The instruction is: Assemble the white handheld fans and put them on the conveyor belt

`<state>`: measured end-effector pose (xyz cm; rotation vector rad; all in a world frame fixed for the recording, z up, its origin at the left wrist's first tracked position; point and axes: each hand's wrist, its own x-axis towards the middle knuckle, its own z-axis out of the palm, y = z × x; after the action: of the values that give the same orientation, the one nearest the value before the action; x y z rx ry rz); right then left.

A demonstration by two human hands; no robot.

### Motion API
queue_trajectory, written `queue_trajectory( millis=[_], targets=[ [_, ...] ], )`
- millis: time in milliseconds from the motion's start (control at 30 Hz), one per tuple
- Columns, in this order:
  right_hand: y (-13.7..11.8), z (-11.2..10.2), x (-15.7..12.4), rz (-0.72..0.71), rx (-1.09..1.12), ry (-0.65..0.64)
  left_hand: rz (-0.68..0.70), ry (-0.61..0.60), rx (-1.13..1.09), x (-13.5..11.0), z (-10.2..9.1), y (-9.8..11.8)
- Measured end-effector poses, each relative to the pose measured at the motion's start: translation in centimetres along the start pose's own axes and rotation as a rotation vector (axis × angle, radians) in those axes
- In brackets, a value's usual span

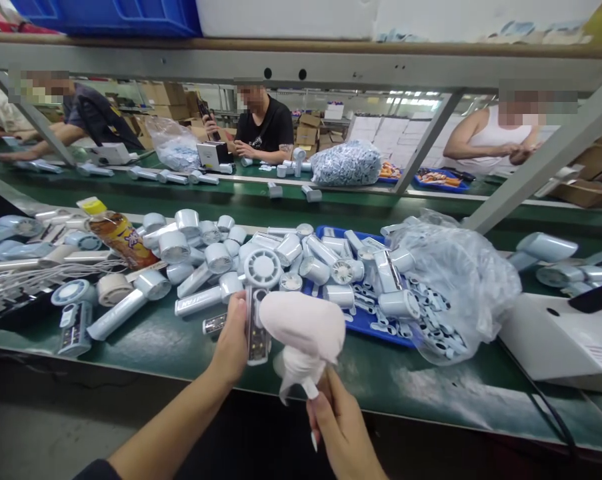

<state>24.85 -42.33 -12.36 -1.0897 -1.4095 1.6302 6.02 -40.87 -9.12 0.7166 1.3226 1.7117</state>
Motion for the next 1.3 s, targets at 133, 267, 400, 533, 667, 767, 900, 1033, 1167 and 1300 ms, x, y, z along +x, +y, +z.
queue_trajectory(
  millis=[133, 267, 400, 533, 667, 767, 900, 1033, 1167, 1300],
  targets=[
    [0.8, 0.0, 0.0, -0.111, -0.067, 0.046, 0.071, 0.008, 0.065, 0.2, 0.0, -0.9],
    [1.0, -0.6, 0.0, -0.264, -0.317, 0.106, 0.104, -0.004, -0.014, 0.3, 0.2, -1.6],
    [1.1, -2.0, 0.5, -0.337, -0.447, 0.083, 0.019, -0.076, -0.126, 0.2, 0.4, -1.3],
    [1.7, -4.7, 0.8, -0.326, -0.386, 0.202, -0.090, -0.238, -0.204, 0.3, 0.1, -0.2],
    [1.7, -7.3, 1.4, -0.356, -0.574, 0.261, -0.114, -0.223, -0.249, 0.5, 0.1, 0.6],
    [1.9, -8.6, 2.1, -0.422, -0.846, 0.254, -0.108, -0.238, -0.281, 0.8, 0.1, 0.6],
    [2.8, -9.3, 2.7, -0.594, -1.161, 0.259, -0.099, -0.298, -0.314, 1.2, 0.1, 0.6],
    [3.7, -9.1, 3.6, -0.799, -1.295, 0.230, -0.115, -0.285, -0.260, 1.7, 0.6, 0.9],
    [4.0, -8.5, 4.6, -0.876, -1.302, 0.252, -0.104, -0.317, -0.158, 2.6, 1.4, 1.6],
    [4.1, -8.5, 5.5, -0.933, -1.342, 0.265, -0.094, -0.339, 0.204, 5.0, 2.0, 3.5]
  ],
)
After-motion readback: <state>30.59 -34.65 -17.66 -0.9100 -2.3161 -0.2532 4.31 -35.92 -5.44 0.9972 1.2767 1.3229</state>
